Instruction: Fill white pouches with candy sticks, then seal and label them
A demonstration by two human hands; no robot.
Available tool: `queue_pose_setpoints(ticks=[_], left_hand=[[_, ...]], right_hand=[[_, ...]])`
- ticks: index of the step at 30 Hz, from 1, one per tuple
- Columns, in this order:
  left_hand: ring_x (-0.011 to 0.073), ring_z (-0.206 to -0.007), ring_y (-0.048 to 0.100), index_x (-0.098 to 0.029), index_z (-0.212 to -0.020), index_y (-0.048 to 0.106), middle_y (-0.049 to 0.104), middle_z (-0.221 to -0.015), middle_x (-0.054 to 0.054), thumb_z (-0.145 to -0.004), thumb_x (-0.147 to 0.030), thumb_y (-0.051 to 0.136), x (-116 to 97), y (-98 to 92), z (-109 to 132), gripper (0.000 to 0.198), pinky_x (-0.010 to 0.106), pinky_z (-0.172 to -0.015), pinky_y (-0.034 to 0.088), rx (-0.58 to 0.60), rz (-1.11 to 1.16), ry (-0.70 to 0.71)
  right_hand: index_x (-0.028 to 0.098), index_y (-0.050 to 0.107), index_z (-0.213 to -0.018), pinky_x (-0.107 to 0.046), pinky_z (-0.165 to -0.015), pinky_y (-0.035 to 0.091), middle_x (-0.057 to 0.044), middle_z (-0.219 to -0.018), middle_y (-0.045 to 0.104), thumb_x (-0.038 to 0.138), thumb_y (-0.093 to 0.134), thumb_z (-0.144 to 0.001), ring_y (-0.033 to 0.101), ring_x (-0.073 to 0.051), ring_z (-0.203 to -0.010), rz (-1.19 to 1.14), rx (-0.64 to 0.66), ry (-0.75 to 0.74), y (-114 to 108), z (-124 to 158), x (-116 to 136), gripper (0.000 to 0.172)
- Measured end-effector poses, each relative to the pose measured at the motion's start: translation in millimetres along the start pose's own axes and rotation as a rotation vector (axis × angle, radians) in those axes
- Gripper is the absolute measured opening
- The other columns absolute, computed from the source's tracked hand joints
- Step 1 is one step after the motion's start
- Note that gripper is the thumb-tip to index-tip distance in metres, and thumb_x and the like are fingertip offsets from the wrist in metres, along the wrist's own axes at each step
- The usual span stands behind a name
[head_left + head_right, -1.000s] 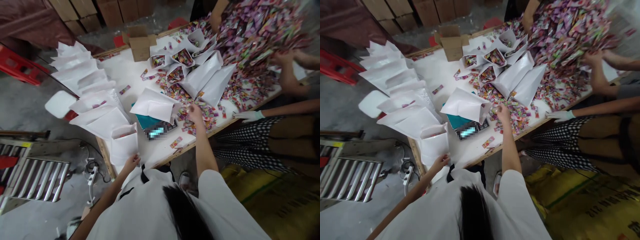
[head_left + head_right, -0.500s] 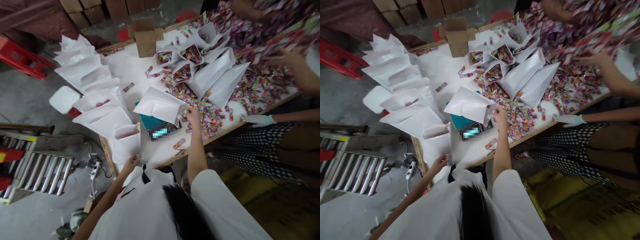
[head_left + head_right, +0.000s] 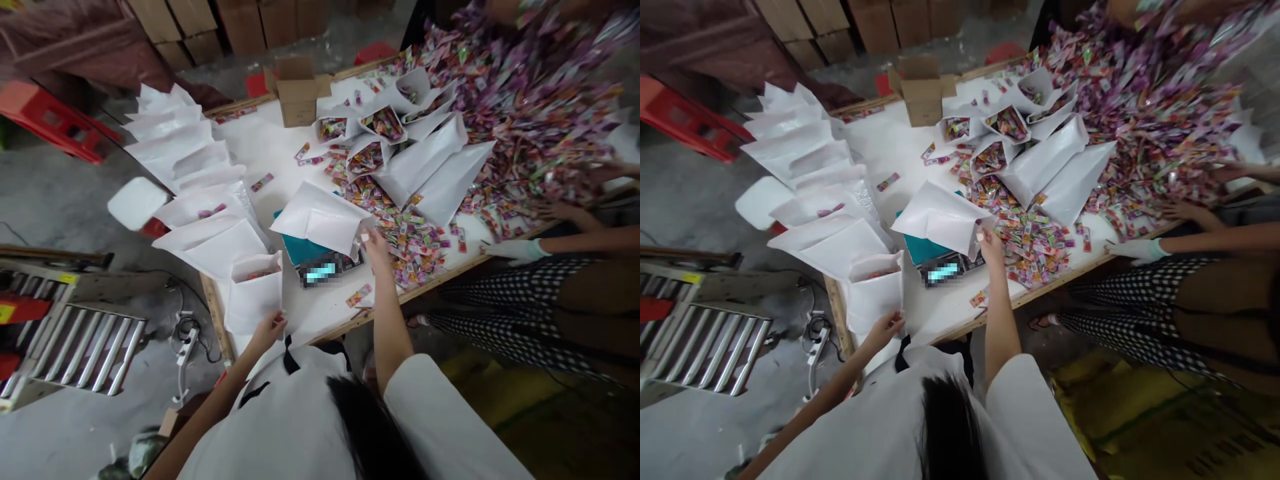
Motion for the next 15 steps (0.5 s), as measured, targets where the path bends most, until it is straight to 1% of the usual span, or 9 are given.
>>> queue_pose_setpoints(ticks=[2, 3, 4, 5, 7, 8, 10, 12, 15], left_hand=[[0.0191, -0.063, 0.065, -0.02, -0.09, 0.065, 0.073, -0.081, 0.005, -0.072, -0.05, 0.069, 2, -4.2, 2, 0.035, 0.033, -0.062, 0.052, -0.027, 0.009, -0.019], [0.0187, -0.062, 0.065, -0.02, -0.091, 0.066, 0.073, -0.081, 0.004, -0.072, -0.05, 0.069, 2, -5.4, 3, 0.035, 0.033, -0.061, 0.052, -0.041, 0.016, -0.027], [0.0181, -0.061, 0.064, -0.02, -0.091, 0.066, 0.073, -0.08, 0.004, -0.072, -0.048, 0.069, 3, -6.3, 5, 0.035, 0.032, -0.061, 0.052, -0.058, 0.023, -0.033], [0.0176, -0.059, 0.064, -0.019, -0.091, 0.066, 0.072, -0.079, 0.003, -0.072, -0.047, 0.069, 3, -7.2, 6, 0.034, 0.032, -0.061, 0.052, -0.077, 0.031, -0.036], [0.0169, -0.059, 0.063, -0.019, -0.093, 0.065, 0.072, -0.079, 0.003, -0.073, -0.043, 0.069, 5, -8.9, 10, 0.031, 0.033, -0.063, 0.053, -0.119, 0.051, -0.037], [0.0169, -0.06, 0.063, -0.019, -0.095, 0.065, 0.072, -0.081, 0.004, -0.073, -0.041, 0.069, 5, -9.9, 14, 0.031, 0.034, -0.066, 0.053, -0.139, 0.061, -0.036], [0.0175, -0.066, 0.064, -0.019, -0.102, 0.063, 0.073, -0.091, 0.006, -0.076, -0.04, 0.067, 6, -17.4, 24, 0.033, 0.035, -0.071, 0.054, -0.22, 0.092, -0.026], [0.0193, -0.077, 0.066, -0.02, -0.114, 0.059, 0.071, -0.107, 0.01, -0.08, -0.043, 0.064, 4, -34.3, 41, 0.041, 0.037, -0.074, 0.056, -0.365, 0.148, 0.012], [0.025, -0.101, 0.067, -0.021, -0.133, 0.047, 0.057, -0.134, 0.018, -0.084, -0.051, 0.063, -6, -70.0, 87, 0.059, 0.041, -0.081, 0.057, -0.638, 0.231, 0.141]], right_hand=[[0.019, 0.065, -0.11, -0.036, -0.079, 0.057, -0.009, -0.095, 0.074, 0.06, 0.047, -0.091, 0.07, -0.025, -0.09, -0.104, 0.048, 0.024, 20, -14, 29, 0.049], [0.019, 0.065, -0.109, -0.036, -0.081, 0.057, -0.009, -0.096, 0.074, 0.058, 0.05, -0.09, 0.07, -0.025, -0.091, -0.113, 0.044, 0.016, 26, -18, 46, 0.046], [0.018, 0.065, -0.106, -0.036, -0.082, 0.056, -0.009, -0.096, 0.074, 0.055, 0.053, -0.09, 0.069, -0.025, -0.091, -0.09, 0.042, -0.023, 32, -20, 67, 0.042], [0.019, 0.065, -0.101, -0.036, -0.083, 0.056, -0.009, -0.094, 0.073, 0.051, 0.057, -0.088, 0.068, -0.025, -0.09, -0.046, 0.045, -0.09, 36, -20, 92, 0.036], [0.02, 0.065, -0.091, -0.035, -0.083, 0.054, -0.006, -0.085, 0.07, 0.044, 0.061, -0.087, 0.066, -0.025, -0.086, 0.068, 0.104, -0.282, 45, -11, 147, 0.025], [0.02, 0.064, -0.088, -0.035, -0.084, 0.053, -0.004, -0.081, 0.068, 0.042, 0.061, -0.087, 0.065, -0.024, -0.086, 0.117, 0.163, -0.396, 49, -1, 176, 0.022], [0.021, 0.065, -0.084, -0.034, -0.085, 0.051, -0.002, -0.077, 0.064, 0.038, 0.061, -0.088, 0.065, -0.024, -0.088, 0.185, 0.328, -0.607, 55, 28, 230, 0.017], [0.022, 0.066, -0.081, -0.033, -0.086, 0.05, -0.002, -0.077, 0.064, 0.034, 0.06, -0.088, 0.065, -0.024, -0.09, 0.218, 0.531, -0.74, 57, 63, 273, 0.015], [0.024, 0.069, -0.077, -0.029, -0.082, 0.049, -0.001, -0.078, 0.066, 0.029, 0.059, -0.085, 0.065, -0.02, -0.086, 0.2, 0.865, -0.872, 65, 132, 322, 0.014]])
Point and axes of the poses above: each hand's wrist, its own z-axis away from the middle knuckle, its own y-axis out of the palm, x = y × z, the point moved 10 cm from there along -z, towards the middle knuckle
